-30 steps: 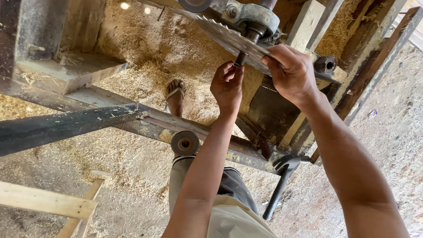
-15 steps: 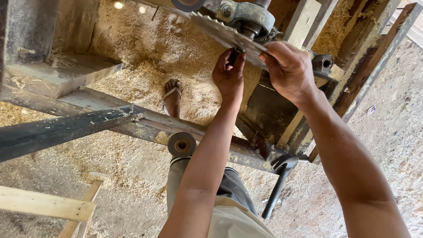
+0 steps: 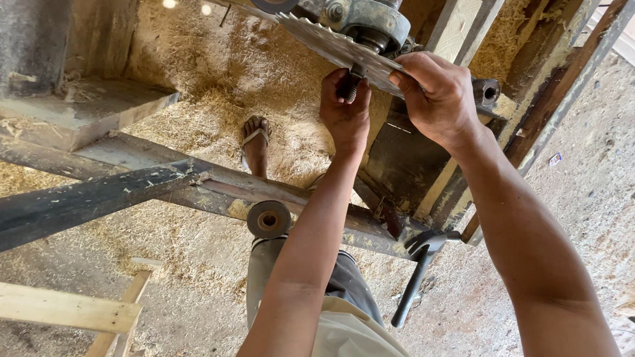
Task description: The person removes a circular saw blade from a vertical spindle using a hammer to loosen the nut, then installs a new blade by aligning it on the spindle, inserting a washer, and tightening the nut with a hammer. The task is performed in a workshop with sawdust on the floor.
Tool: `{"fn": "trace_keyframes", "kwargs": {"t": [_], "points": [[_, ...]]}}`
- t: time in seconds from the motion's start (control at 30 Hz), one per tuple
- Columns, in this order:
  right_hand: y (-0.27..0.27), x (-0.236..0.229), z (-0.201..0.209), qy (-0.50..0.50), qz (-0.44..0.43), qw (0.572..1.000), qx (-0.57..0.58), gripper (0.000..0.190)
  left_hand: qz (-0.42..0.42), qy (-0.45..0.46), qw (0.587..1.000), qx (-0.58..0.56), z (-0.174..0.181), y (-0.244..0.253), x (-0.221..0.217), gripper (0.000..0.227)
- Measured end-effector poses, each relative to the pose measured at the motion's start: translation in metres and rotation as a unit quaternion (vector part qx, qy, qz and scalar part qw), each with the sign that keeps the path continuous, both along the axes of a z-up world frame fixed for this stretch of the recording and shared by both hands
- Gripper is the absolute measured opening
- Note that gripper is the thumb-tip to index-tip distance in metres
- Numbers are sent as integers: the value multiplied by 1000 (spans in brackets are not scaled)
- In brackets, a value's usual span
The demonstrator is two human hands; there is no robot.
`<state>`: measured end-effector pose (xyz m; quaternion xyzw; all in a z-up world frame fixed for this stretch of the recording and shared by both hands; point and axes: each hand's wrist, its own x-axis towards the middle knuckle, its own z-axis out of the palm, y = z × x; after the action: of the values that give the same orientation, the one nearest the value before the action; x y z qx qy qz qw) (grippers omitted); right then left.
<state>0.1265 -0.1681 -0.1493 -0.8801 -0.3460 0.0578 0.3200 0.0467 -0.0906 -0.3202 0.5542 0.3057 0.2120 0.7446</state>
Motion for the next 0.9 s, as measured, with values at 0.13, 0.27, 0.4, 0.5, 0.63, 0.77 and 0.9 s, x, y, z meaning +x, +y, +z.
{"fn": "trace_keyframes", "kwargs": {"t": [0.13, 0.27, 0.4, 0.5, 0.63, 0.77, 0.9], "points": [[-1, -2, 3, 8, 0, 1000, 5, 6, 49, -12, 999, 16, 9, -6, 9, 30], [-4, -1, 2, 1, 14, 1000, 6, 6, 34, -39, 997, -49, 9, -5, 9, 28], [-3, 7, -3, 0, 19, 1000, 4, 8, 14, -26, 999, -29, 5, 3, 9, 21], [-3, 5, -3, -5, 22, 1000, 4, 6, 10, -75, 994, -81, 2, 4, 10, 21], [-2, 7, 1, 2, 10, 1000, -15, 5, 19, -59, 996, -69, 1, 2, 20, 28], [-2, 8, 4, -12, 33, 999, 2, 4, 22, -41, 999, -23, -1, 2, 20, 29], [-6, 6, 4, -6, 37, 999, 12, 5, 25, -65, 997, -26, -2, 0, 16, 30]]}}
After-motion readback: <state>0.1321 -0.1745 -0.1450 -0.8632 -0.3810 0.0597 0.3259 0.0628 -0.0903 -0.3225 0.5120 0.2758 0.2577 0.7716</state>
